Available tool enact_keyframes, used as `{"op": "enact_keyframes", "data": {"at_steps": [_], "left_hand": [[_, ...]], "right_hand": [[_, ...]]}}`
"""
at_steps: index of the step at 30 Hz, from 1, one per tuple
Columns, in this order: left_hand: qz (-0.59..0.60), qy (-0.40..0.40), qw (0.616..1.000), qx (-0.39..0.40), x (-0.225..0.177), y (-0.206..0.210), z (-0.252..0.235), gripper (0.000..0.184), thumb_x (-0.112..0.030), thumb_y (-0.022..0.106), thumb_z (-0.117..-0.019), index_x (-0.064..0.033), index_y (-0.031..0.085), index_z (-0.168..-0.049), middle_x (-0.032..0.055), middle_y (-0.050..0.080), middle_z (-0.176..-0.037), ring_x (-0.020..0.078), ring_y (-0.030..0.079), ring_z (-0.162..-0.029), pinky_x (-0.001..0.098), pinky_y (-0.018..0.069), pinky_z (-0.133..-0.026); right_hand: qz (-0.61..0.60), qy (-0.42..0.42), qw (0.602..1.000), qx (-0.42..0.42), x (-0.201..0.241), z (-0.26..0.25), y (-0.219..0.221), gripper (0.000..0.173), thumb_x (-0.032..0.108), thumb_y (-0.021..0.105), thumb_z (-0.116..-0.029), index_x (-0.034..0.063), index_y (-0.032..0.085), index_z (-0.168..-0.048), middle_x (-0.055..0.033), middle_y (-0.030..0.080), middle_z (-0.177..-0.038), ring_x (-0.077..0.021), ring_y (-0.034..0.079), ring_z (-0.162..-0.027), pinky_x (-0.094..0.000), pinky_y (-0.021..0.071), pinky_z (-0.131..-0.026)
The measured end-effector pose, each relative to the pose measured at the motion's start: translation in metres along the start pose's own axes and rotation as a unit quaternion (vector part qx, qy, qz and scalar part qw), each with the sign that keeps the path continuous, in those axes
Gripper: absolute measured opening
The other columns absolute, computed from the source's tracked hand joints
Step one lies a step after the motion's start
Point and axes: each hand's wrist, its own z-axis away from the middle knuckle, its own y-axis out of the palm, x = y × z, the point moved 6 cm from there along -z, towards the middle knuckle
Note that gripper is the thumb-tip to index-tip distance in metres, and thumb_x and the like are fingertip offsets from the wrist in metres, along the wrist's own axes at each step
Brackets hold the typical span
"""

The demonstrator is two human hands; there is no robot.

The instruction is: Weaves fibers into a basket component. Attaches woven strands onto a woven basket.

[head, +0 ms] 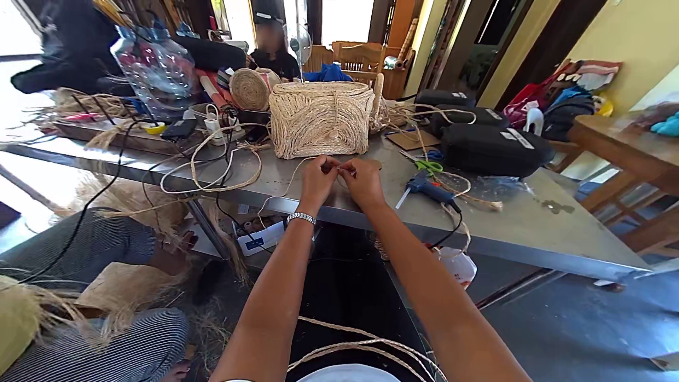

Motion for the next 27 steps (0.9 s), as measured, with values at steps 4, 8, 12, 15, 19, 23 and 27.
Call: {"op": "enact_keyframes", "data": {"at_steps": [4,8,12,15,19,23,27], "left_hand": [[-0.041,-0.001,0.999,0.005,-0.003,0.004,0.001,0.016,-0.012,0.062,-0.0996,-0.0057,0.073,-0.109,0.0093,0.073,-0.099,0.0185,0.069,-0.092,0.0412,0.0558,-0.089],[-0.068,0.007,0.998,0.004,-0.006,0.005,0.002,0.014,-0.011,0.061,-0.1002,-0.0049,0.073,-0.107,0.0102,0.073,-0.099,0.0208,0.069,-0.094,0.0436,0.0549,-0.089],[-0.073,0.014,0.997,0.000,-0.006,0.005,0.001,0.014,-0.010,0.061,-0.1000,-0.0053,0.073,-0.106,0.0104,0.072,-0.096,0.0209,0.068,-0.091,0.0426,0.0544,-0.087],[-0.060,0.014,0.998,0.002,-0.005,0.005,0.001,0.014,-0.011,0.061,-0.1001,-0.0055,0.072,-0.105,0.0093,0.072,-0.095,0.0187,0.069,-0.089,0.0406,0.0558,-0.087],[0.013,0.007,1.000,0.004,0.002,0.003,-0.001,0.013,-0.013,0.062,-0.0992,-0.0075,0.074,-0.104,0.0052,0.074,-0.092,0.0137,0.070,-0.083,0.0368,0.0585,-0.082],[0.124,-0.015,0.992,0.020,0.007,0.004,-0.002,0.012,-0.010,0.065,-0.0982,-0.0040,0.073,-0.105,0.0070,0.074,-0.093,0.0146,0.072,-0.082,0.0349,0.0611,-0.082],[0.197,-0.028,0.980,0.022,0.010,0.005,-0.003,0.013,-0.006,0.066,-0.0979,0.0006,0.071,-0.107,0.0111,0.074,-0.096,0.0180,0.073,-0.084,0.0366,0.0618,-0.084]], "right_hand": [[0.019,0.032,0.999,0.013,-0.004,-0.001,0.001,0.022,0.020,0.064,-0.1022,0.0011,0.073,-0.107,-0.0159,0.073,-0.103,-0.0296,0.071,-0.097,-0.0504,0.0567,-0.090],[0.012,0.046,0.999,0.011,-0.004,0.001,-0.001,0.023,0.021,0.063,-0.1025,0.0011,0.074,-0.107,-0.0152,0.074,-0.100,-0.0281,0.071,-0.096,-0.0487,0.0565,-0.091],[0.008,0.052,0.999,0.013,-0.005,0.000,0.000,0.025,0.022,0.062,-0.1037,0.0006,0.074,-0.105,-0.0148,0.074,-0.097,-0.0275,0.071,-0.094,-0.0476,0.0562,-0.090],[0.008,0.053,0.998,0.013,-0.006,0.000,0.000,0.028,0.024,0.059,-0.1054,0.0001,0.073,-0.105,-0.0148,0.074,-0.094,-0.0277,0.071,-0.091,-0.0479,0.0563,-0.088],[0.013,0.073,0.996,0.041,-0.010,-0.001,0.003,0.034,0.026,0.051,-0.1088,0.0001,0.072,-0.107,-0.0152,0.073,-0.097,-0.0298,0.071,-0.094,-0.0515,0.0557,-0.089],[0.019,0.068,0.996,0.050,-0.007,-0.001,0.004,0.036,0.025,0.046,-0.1101,-0.0012,0.071,-0.106,-0.0163,0.072,-0.096,-0.0303,0.071,-0.092,-0.0519,0.0555,-0.087],[0.009,0.039,0.997,0.063,-0.004,-0.001,0.004,0.038,0.024,0.045,-0.1108,-0.0035,0.070,-0.104,-0.0179,0.071,-0.094,-0.0306,0.070,-0.090,-0.0512,0.0555,-0.086]]}}
